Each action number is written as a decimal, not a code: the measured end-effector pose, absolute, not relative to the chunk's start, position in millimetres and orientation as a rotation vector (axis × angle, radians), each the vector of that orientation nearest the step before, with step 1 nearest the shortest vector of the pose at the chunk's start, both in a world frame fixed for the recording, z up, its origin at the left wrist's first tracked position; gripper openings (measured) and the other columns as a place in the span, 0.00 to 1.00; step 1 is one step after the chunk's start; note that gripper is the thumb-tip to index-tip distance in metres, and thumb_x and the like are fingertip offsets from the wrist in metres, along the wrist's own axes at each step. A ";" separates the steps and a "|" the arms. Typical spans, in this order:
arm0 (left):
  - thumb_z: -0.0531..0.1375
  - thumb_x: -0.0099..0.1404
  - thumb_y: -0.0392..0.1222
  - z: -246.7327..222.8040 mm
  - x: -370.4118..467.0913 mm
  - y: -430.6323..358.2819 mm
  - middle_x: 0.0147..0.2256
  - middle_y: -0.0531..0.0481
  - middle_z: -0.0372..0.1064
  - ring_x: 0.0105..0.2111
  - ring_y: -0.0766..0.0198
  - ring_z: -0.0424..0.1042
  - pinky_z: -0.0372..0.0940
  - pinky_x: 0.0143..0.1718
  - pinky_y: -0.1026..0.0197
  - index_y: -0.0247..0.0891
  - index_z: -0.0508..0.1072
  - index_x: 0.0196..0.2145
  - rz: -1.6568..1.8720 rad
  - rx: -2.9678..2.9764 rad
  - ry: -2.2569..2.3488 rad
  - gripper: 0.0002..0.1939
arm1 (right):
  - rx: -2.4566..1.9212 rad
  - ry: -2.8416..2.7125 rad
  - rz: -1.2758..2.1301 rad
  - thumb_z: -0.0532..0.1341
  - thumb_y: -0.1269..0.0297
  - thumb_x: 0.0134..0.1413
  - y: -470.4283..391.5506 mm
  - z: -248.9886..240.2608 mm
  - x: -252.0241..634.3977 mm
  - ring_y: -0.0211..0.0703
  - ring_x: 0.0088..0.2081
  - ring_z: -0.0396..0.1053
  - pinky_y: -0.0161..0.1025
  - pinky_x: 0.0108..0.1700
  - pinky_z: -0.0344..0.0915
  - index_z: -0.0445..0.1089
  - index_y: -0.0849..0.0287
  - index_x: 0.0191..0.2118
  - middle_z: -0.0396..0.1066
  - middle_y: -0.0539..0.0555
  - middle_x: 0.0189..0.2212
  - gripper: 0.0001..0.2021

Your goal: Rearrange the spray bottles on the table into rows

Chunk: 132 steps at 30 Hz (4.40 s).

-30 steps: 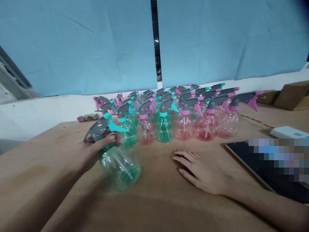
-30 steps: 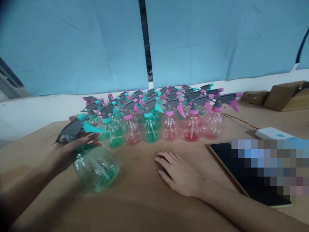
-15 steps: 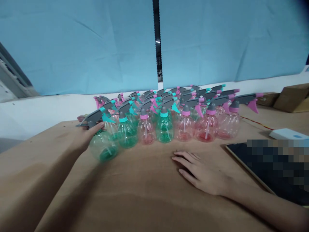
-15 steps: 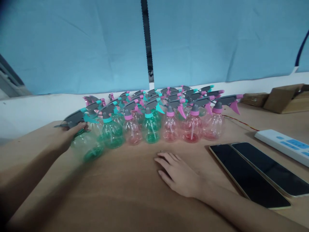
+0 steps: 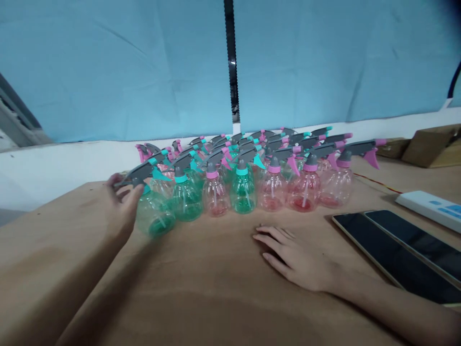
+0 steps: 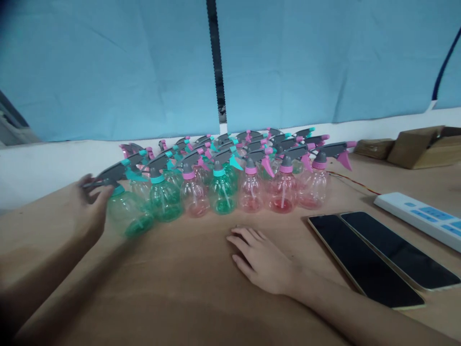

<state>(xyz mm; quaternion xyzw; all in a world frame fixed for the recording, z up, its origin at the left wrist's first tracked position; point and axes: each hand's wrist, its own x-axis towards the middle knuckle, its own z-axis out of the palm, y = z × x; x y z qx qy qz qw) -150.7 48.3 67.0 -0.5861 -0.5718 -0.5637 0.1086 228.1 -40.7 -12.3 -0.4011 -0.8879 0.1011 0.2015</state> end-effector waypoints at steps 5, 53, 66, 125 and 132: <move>0.57 0.57 0.41 51.8 -129.5 -0.3 0.51 0.39 0.55 0.51 0.51 0.59 0.58 0.50 0.48 0.33 0.54 0.54 -1.568 -1.712 -1.239 0.28 | -1.111 -2.473 0.274 0.49 0.63 0.60 -39.6 -15.2 228.1 0.48 0.56 0.56 0.49 0.56 0.54 0.58 0.56 0.56 0.59 0.57 0.55 0.19; 0.45 0.67 0.49 9.8 7.9 -8.4 0.62 0.49 0.46 0.62 0.58 0.45 0.44 0.60 0.48 0.40 0.55 0.59 -0.144 -3.001 -1.185 0.24 | -1.129 -2.506 0.241 0.47 0.59 0.62 -33.8 -15.4 233.6 0.47 0.60 0.51 0.50 0.59 0.51 0.55 0.58 0.60 0.56 0.57 0.58 0.22; 0.45 0.67 0.49 5.7 6.2 -6.8 0.62 0.48 0.47 0.62 0.57 0.45 0.44 0.60 0.48 0.40 0.55 0.59 -0.176 -3.002 -1.164 0.24 | -1.122 -2.526 0.225 0.46 0.59 0.62 -33.2 -15.8 233.7 0.46 0.60 0.51 0.50 0.59 0.51 0.54 0.59 0.60 0.55 0.58 0.59 0.22; 0.45 0.67 0.49 7.7 6.0 -8.8 0.62 0.48 0.48 0.61 0.57 0.47 0.46 0.60 0.49 0.40 0.56 0.59 -0.166 -2.974 -1.139 0.24 | -1.108 -2.520 0.217 0.47 0.58 0.62 -33.2 -16.3 233.3 0.47 0.59 0.51 0.50 0.59 0.51 0.55 0.59 0.59 0.56 0.58 0.59 0.22; 0.46 0.67 0.48 9.0 5.7 -9.0 0.61 0.46 0.49 0.60 0.56 0.48 0.48 0.59 0.48 0.40 0.57 0.58 -0.217 -2.991 -1.136 0.23 | -1.108 -2.522 0.205 0.47 0.59 0.62 -34.5 -13.7 233.1 0.47 0.59 0.52 0.50 0.59 0.52 0.55 0.60 0.59 0.57 0.59 0.58 0.22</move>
